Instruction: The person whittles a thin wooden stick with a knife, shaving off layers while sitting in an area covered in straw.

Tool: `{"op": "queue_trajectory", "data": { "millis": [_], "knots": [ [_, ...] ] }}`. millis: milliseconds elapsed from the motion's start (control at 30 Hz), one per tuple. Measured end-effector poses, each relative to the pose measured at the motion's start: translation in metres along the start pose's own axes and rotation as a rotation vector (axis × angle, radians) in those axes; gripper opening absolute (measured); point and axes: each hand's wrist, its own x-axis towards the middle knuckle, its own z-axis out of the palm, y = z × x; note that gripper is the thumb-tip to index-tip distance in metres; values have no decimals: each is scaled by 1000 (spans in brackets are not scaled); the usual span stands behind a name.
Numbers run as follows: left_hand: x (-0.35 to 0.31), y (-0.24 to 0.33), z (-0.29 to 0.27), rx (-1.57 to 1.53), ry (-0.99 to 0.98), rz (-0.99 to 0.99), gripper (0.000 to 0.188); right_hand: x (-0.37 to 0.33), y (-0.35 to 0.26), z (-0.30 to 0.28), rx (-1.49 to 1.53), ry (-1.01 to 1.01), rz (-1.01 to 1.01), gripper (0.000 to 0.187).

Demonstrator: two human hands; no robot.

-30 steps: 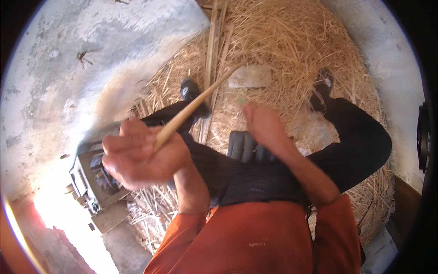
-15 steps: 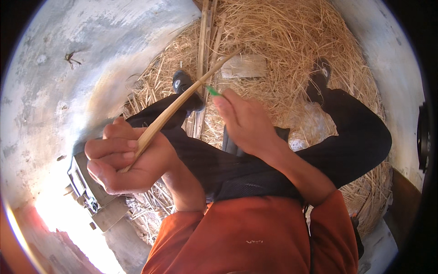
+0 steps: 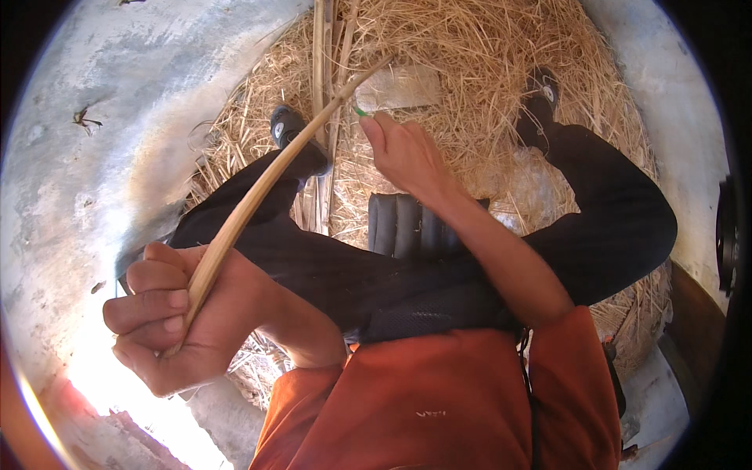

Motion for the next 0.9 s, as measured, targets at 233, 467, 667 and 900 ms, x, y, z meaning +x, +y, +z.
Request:
{"op": "queue_trajectory", "data": {
  "millis": [233,467,667,900],
  "knots": [
    [2,-1,2,-10,-63,2,39,28,57,25,-190,33,75,42],
    [-3,0,5,-175,-80,16,38,39,156,-31,-546,-85,603,37],
    [3,-3,-1,-144,-153,32,39,16,-16,-57,53,-19,56,52],
    [-1,-2,7,-77,79,73,37,-73,-146,-73,236,-393,-165,36]
  ]
}}
